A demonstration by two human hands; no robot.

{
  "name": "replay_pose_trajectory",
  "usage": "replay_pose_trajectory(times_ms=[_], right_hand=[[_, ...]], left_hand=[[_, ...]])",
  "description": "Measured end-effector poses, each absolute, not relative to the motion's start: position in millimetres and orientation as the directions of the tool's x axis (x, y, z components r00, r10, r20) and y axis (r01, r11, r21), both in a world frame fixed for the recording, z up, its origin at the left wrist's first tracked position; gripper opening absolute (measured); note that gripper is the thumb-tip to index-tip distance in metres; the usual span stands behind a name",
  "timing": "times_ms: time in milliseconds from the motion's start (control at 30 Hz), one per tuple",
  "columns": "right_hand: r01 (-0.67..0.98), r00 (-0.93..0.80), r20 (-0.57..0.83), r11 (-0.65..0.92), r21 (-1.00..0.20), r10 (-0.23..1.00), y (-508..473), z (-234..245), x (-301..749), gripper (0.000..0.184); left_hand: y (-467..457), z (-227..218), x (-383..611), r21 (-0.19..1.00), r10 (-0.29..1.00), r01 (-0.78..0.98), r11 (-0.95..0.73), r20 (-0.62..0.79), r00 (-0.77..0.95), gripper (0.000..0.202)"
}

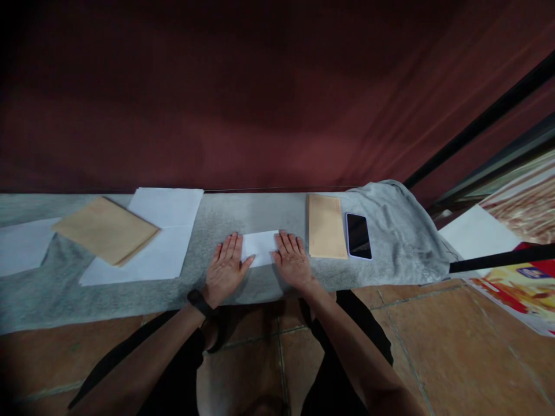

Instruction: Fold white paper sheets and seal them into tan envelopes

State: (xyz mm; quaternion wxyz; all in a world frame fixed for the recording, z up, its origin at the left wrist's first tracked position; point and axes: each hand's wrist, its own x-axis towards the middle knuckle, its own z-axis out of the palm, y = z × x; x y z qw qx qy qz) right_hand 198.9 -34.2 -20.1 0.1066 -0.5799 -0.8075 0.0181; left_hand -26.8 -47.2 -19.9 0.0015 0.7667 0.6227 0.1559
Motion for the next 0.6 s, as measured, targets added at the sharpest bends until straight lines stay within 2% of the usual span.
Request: replay_pose_trajectory(times_ms=[167, 267, 400, 500, 600], right_hand=[[0.939, -0.27, 0.138, 0.292, -0.18, 0.953, -31.8, -16.2, 207.6, 0.054], [0.931, -0.261, 0.153, 0.291, -0.221, 0.953, -30.9, -13.6, 205.9, 0.057], [0.856, -0.393, 0.177, 0.429, -0.289, 0.902, -40.6, -12.3, 187.4, 0.059], [0.818, -0.465, 0.163, 0.493, -0.297, 0.87, -53.2, -14.1, 172.5, 0.06], [0.827, -0.465, 0.164, 0.493, -0.272, 0.87, -60.1, -16.9, 169.5, 0.062]], left_hand=[[-46.9, -17.0, -26.1, 0.197, 0.947, 0.951, -0.236, 0.265, 0.18, 0.074], [-52.1, -12.1, -15.5, 0.193, 0.934, 0.936, -0.296, 0.265, 0.241, 0.067], [-66.5, -11.5, 7.3, 0.183, 0.896, 0.888, -0.423, 0.232, 0.379, 0.062], [-74.1, -15.7, 17.3, 0.163, 0.893, 0.884, -0.437, 0.198, 0.405, 0.062], [-75.2, -17.5, 17.3, 0.151, 0.9, 0.892, -0.426, 0.17, 0.401, 0.062]])
